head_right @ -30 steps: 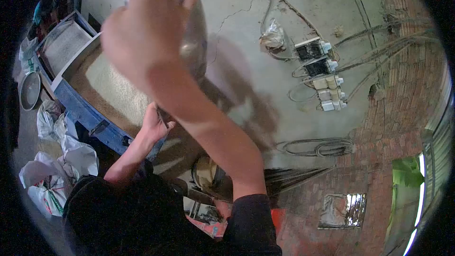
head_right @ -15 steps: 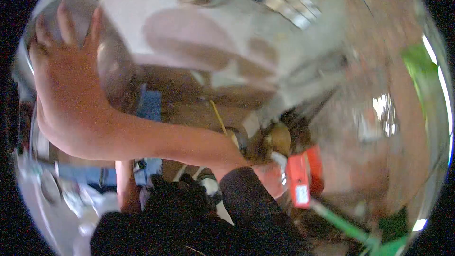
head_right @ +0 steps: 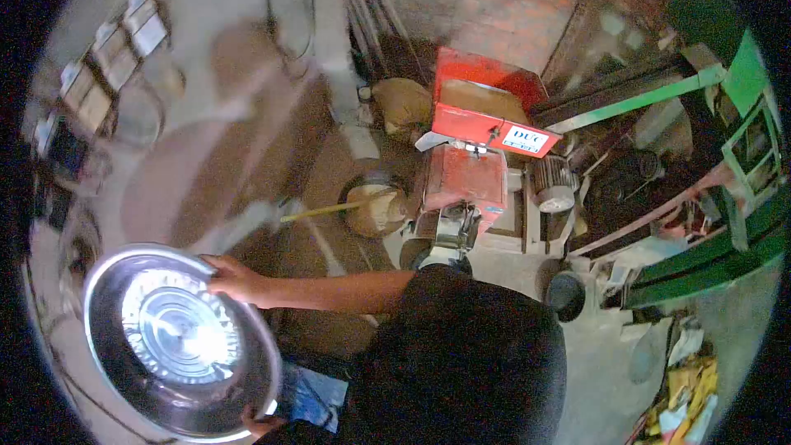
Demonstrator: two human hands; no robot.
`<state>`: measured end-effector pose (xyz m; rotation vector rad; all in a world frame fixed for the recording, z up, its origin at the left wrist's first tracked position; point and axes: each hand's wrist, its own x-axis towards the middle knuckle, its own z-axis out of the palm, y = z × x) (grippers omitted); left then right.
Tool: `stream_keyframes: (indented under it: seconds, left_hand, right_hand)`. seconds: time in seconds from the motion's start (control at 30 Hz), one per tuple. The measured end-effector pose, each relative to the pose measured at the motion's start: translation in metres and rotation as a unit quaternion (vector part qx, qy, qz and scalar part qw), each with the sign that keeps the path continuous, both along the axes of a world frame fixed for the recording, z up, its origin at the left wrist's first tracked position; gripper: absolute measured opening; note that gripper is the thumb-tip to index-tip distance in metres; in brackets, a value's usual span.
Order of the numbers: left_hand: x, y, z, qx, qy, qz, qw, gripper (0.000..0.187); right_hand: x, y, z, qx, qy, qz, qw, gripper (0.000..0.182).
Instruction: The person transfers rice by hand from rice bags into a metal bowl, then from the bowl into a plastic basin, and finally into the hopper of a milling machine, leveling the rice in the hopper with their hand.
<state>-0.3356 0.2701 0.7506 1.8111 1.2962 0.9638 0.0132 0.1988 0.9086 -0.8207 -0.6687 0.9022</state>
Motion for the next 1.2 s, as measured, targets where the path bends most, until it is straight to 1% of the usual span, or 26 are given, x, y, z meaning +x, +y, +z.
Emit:
stream_keyframes:
  seconds: [0.07,0.17,0.27,0.33,0.37,0.4,0.43,0.47,0.53,0.6,0.63,0.67,0.7,0.73,0.77,0.8,0.83,0.87,0.9,0.93,1.0,1.03,1.07,1.13,1.17,1.2]
  left_hand:
    - [0.057,0.008,-0.001,-0.126,-0.086,-0.036,0.988,0.055]
    - [0.140,0.015,0.005,-0.347,-0.211,-0.067,0.911,0.057]
    - [0.212,0.028,0.003,-0.478,-0.153,-0.065,0.862,0.039]
    - [0.241,0.036,-0.036,-0.474,-0.102,-0.112,0.867,0.032]
    - [0.259,0.038,-0.041,-0.510,-0.086,-0.097,0.851,0.031]
    - [0.279,0.037,-0.043,-0.544,-0.069,-0.080,0.832,0.030]
    - [0.309,0.043,-0.043,-0.628,-0.040,0.003,0.777,0.030]
    - [0.337,0.045,-0.043,-0.626,-0.022,0.009,0.780,0.030]
    - [0.387,0.045,-0.054,-0.751,-0.035,-0.011,0.659,0.024]
    - [0.430,0.049,-0.068,-0.770,-0.005,-0.012,0.637,0.022]
    - [0.452,0.054,-0.081,-0.787,0.009,-0.023,0.617,0.020]
    - [0.461,0.069,-0.119,-0.768,0.054,-0.021,0.637,0.031]
    - [0.488,0.073,-0.131,-0.767,0.064,-0.015,0.638,0.031]
    - [0.518,0.066,-0.142,-0.758,0.082,-0.035,0.646,0.024]
    - [0.544,0.067,-0.162,-0.748,0.106,-0.058,0.653,0.017]
    - [0.572,0.068,-0.202,-0.737,0.100,0.011,0.669,0.015]
    - [0.591,0.071,-0.234,-0.738,0.109,0.016,0.665,0.015]
    - [0.632,0.060,-0.239,-0.696,0.117,-0.015,0.708,0.014]
    - [0.659,0.051,-0.260,-0.653,0.123,-0.043,0.746,0.014]
    - [0.672,0.060,-0.300,-0.549,0.188,-0.212,0.787,0.015]
    - [0.711,0.075,-0.362,-0.538,0.242,-0.222,0.777,0.019]
    - [0.747,0.077,-0.380,-0.627,0.228,-0.061,0.742,0.021]
    - [0.755,0.083,-0.403,-0.464,0.247,-0.260,0.810,0.020]
    - [0.774,0.085,-0.450,-0.277,0.256,-0.444,0.813,0.020]
    - [0.793,0.084,-0.453,-0.381,0.196,-0.396,0.812,0.018]
    - [0.803,0.087,-0.462,-0.427,0.162,-0.371,0.809,0.018]
  right_hand:
    - [0.047,-0.012,-0.042,-0.055,0.001,-0.059,0.997,0.068]
    - [0.107,-0.029,-0.133,-0.174,-0.080,-0.169,0.967,0.072]
    - [0.164,-0.093,-0.110,-0.329,-0.107,-0.127,0.930,0.073]
    - [0.195,-0.092,-0.187,-0.324,-0.069,-0.130,0.935,0.070]
    - [0.204,-0.087,-0.228,-0.275,-0.010,-0.131,0.952,0.068]
    - [0.213,-0.092,-0.233,-0.314,-0.006,-0.153,0.937,0.065]
    - [0.226,-0.101,-0.239,-0.354,-0.001,-0.175,0.919,0.063]
    - [0.236,-0.111,-0.233,-0.333,0.038,-0.208,0.919,0.063]
    - [0.256,-0.128,-0.251,-0.317,0.090,-0.243,0.912,0.063]
    - [0.268,-0.142,-0.310,-0.434,0.073,-0.266,0.858,0.060]
    - [0.273,-0.149,-0.333,-0.442,0.099,-0.310,0.836,0.060]
    - [0.275,-0.154,-0.360,-0.445,0.128,-0.353,0.813,0.060]
    - [0.276,-0.160,-0.414,-0.501,0.141,-0.373,0.768,0.062]
    - [0.273,-0.167,-0.470,-0.557,0.151,-0.385,0.720,0.065]
    - [0.272,-0.170,-0.507,-0.561,0.163,-0.380,0.717,0.065]
    - [0.276,-0.175,-0.539,-0.605,0.179,-0.371,0.681,0.065]
    - [0.281,-0.177,-0.574,-0.628,0.191,-0.364,0.660,0.065]
    - [0.287,-0.179,-0.608,-0.651,0.204,-0.357,0.639,0.066]
    - [0.294,-0.184,-0.641,-0.709,0.049,-0.340,0.616,0.063]
    - [0.303,-0.186,-0.676,-0.745,-0.107,-0.309,0.581,0.060]
    - [0.321,-0.193,-0.743,-0.735,-0.224,-0.299,0.566,0.062]
    - [0.342,-0.194,-0.765,-0.725,-0.243,-0.329,0.554,0.062]
    - [0.362,-0.195,-0.777,-0.717,-0.258,-0.360,0.538,0.063]
    - [0.396,-0.199,-0.831,-0.751,-0.279,-0.371,0.469,0.064]
    - [0.396,-0.208,-0.864,-0.757,-0.267,-0.366,0.471,0.064]
    - [0.399,-0.218,-0.898,-0.820,-0.217,-0.269,0.456,0.064]
